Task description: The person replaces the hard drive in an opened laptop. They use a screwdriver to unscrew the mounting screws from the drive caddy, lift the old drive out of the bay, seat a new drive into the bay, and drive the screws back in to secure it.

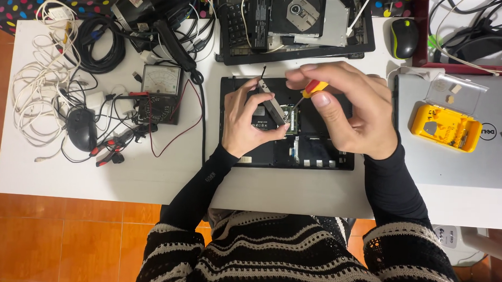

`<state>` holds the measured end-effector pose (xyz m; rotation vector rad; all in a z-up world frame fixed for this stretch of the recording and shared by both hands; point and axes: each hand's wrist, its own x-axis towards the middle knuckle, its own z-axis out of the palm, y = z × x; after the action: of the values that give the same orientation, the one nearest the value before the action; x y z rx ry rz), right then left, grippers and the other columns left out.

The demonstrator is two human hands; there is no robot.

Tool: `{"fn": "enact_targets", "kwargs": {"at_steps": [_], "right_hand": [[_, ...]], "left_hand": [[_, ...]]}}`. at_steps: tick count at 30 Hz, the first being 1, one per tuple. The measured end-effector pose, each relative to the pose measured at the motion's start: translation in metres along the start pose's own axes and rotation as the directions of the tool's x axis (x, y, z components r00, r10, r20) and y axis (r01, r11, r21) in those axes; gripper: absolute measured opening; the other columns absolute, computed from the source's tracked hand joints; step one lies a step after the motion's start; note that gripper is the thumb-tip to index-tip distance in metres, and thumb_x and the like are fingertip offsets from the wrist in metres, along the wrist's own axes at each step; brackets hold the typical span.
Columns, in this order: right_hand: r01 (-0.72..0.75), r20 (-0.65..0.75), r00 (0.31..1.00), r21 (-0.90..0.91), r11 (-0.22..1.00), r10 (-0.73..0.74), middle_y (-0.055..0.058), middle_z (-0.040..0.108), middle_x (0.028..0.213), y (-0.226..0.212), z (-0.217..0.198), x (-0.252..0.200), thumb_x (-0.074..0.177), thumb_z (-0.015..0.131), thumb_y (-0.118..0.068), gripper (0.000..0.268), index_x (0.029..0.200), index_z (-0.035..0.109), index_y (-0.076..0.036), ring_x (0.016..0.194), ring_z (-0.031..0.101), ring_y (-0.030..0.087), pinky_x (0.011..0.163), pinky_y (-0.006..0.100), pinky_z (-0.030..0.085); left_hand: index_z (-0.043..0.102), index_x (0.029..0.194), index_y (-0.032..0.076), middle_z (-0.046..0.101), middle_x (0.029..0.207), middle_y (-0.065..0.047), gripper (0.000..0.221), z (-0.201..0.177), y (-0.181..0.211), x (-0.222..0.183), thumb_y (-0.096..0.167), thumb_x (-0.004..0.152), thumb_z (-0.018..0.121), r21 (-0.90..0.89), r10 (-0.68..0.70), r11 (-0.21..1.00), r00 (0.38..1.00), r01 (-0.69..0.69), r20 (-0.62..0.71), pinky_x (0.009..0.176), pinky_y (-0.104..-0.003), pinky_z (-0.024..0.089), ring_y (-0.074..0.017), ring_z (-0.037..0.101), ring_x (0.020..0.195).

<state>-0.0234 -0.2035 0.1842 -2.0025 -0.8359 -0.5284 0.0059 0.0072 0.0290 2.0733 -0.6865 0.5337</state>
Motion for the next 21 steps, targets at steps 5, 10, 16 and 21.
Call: {"fn": "enact_targets", "kwargs": {"at_steps": [5,10,16,21], "right_hand": [[-0.063,-0.031,0.998,-0.076,0.995,0.061,0.015,0.075,0.103,0.015,0.002,-0.006,0.095,0.081,-0.010,0.032,0.118,0.064,0.005,0.087,0.073,0.025,0.078,0.034,0.054],[-0.033,-0.046,0.998,-0.015,0.999,0.032,0.018,0.068,0.100,0.015,-0.001,-0.002,0.098,0.074,-0.015,0.029,0.117,0.062,0.003,0.093,0.076,0.027,0.078,0.033,0.058],[-0.106,-0.028,0.994,-0.024,0.994,0.105,0.018,0.077,0.109,0.028,-0.001,-0.013,0.101,0.069,-0.016,0.028,0.118,0.060,0.004,0.093,0.072,0.029,0.081,0.038,0.056],[0.086,-0.072,0.994,0.107,0.991,-0.078,0.021,0.058,0.108,0.029,0.004,-0.004,0.102,0.074,-0.016,0.032,0.119,0.054,0.002,0.092,0.071,0.027,0.081,0.035,0.063]], "left_hand": [[0.065,0.122,0.017,0.055,0.142,-0.016,0.066,0.001,-0.002,0.000,0.032,0.065,0.095,0.005,-0.024,1.000,1.000,0.024,-0.002,0.107,-0.045,0.045,-0.0357,0.056,0.125],[0.065,0.122,0.017,0.054,0.143,-0.015,0.065,0.000,-0.004,-0.001,0.032,0.067,0.096,-0.011,-0.039,0.999,0.999,0.039,0.013,0.108,-0.045,0.045,-0.0356,0.057,0.125],[0.064,0.125,0.016,0.052,0.147,-0.016,0.066,0.000,-0.007,-0.003,0.032,0.069,0.097,-0.005,-0.030,1.000,0.999,0.030,0.026,0.110,-0.045,0.044,-0.0347,0.056,0.128],[0.062,0.126,0.016,0.051,0.148,-0.016,0.069,0.000,-0.009,-0.003,0.034,0.069,0.097,-0.008,-0.030,1.000,0.999,0.030,0.033,0.110,-0.045,0.043,-0.0337,0.055,0.128]]}}
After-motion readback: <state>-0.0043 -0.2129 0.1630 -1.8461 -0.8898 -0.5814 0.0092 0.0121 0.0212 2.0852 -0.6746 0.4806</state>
